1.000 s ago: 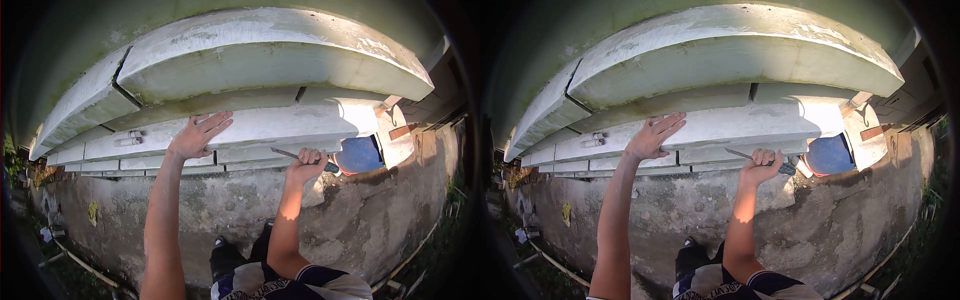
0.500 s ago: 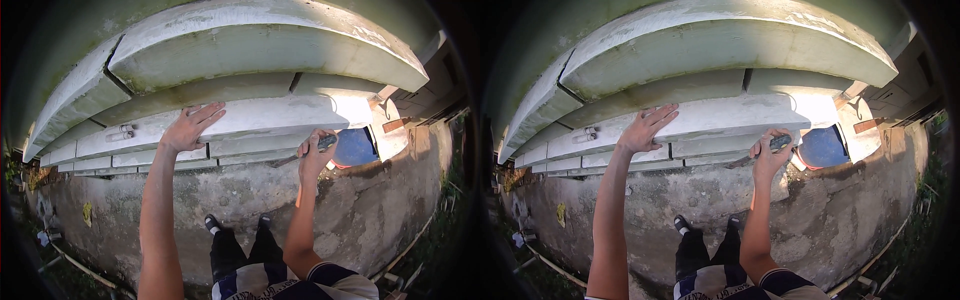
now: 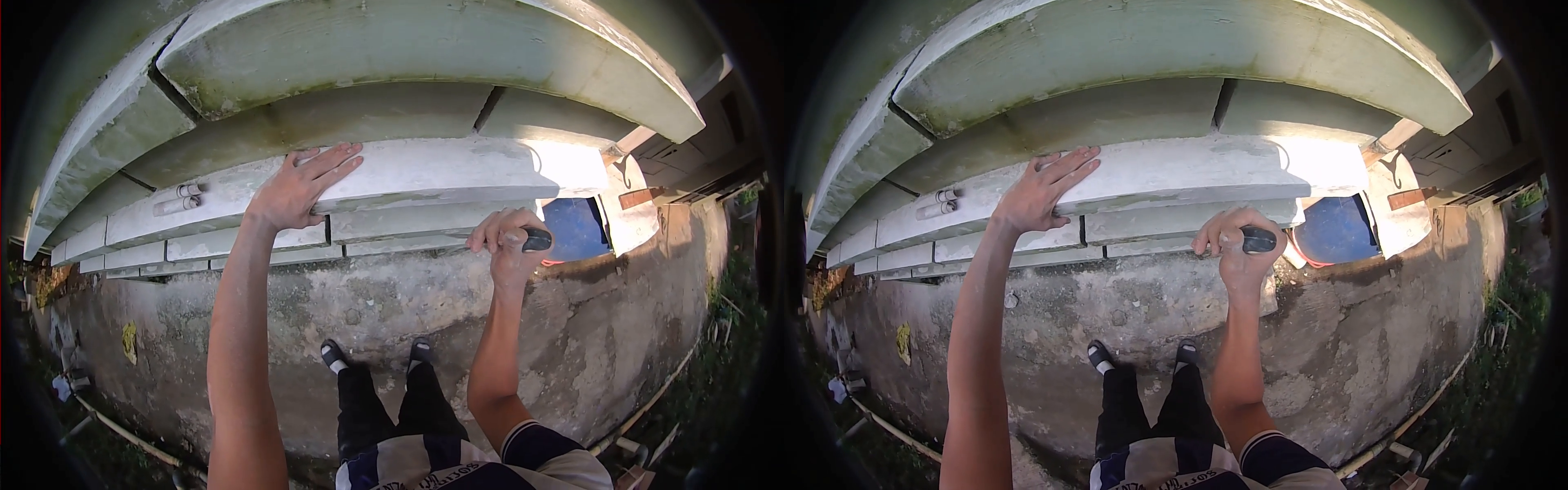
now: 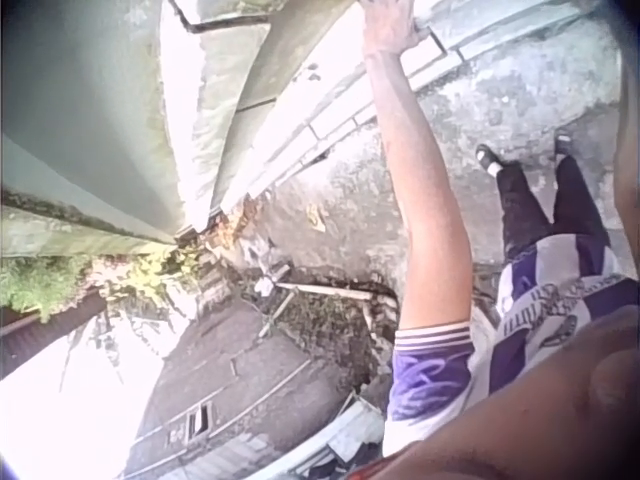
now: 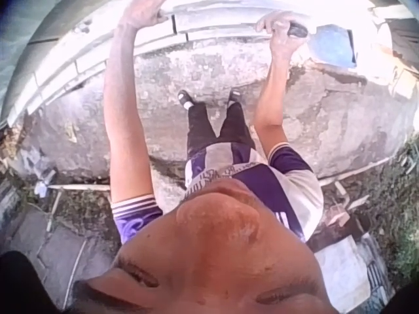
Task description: Scraping old paint or surface material from an exterior wall using a handheld metal scraper.
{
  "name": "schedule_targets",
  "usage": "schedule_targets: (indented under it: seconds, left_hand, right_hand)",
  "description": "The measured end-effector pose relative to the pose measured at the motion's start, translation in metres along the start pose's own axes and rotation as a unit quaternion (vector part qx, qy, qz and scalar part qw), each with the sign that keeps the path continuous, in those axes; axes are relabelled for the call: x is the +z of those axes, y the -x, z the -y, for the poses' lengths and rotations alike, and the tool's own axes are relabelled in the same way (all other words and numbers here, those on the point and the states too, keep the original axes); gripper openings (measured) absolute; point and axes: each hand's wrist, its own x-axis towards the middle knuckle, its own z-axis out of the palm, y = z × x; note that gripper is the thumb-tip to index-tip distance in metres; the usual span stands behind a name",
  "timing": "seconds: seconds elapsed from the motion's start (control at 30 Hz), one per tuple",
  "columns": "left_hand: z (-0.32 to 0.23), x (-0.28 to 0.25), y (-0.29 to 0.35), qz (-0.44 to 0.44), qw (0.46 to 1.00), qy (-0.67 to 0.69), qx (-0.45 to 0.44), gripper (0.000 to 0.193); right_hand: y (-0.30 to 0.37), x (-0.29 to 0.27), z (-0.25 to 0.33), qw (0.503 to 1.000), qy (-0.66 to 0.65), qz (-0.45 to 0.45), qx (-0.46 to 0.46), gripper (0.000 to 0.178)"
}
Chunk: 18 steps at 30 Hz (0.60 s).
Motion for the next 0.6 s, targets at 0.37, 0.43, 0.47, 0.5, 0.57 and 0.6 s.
schedule_targets:
  seconds: [0.37,0.43,0.47,0.5,0.57,0.6]
  left_hand:
    - [0.0,0.0,-0.001,-0.007,1.0,-0.011,-0.002,0.128]
    - [0.0,0.002,-0.001,-0.011,1.0,-0.014,-0.002,0.128]
    - [0.0,0.003,0.0,-0.015,1.0,-0.013,0.002,0.128]
    - [0.001,0.003,0.001,-0.019,1.0,-0.013,0.005,0.129]
    - [0.001,0.001,0.002,-0.019,1.0,-0.013,0.004,0.129]
    - [0.001,0.0,0.003,-0.019,1.0,-0.011,0.008,0.13]
  right_hand:
    - [-0.023,0.01,-0.027,0.992,-0.034,-0.099,-0.071,0.044]
    - [-0.021,0.021,-0.046,0.989,0.009,-0.139,-0.052,0.048]
    - [-0.018,0.02,-0.043,0.989,0.007,-0.135,-0.05,0.048]
    - [-0.013,0.015,-0.036,0.989,-0.01,-0.121,-0.08,0.048]
    - [-0.01,0.009,-0.03,0.986,-0.031,-0.112,-0.123,0.046]
    - [-0.013,0.011,-0.034,0.986,-0.034,-0.109,-0.122,0.046]
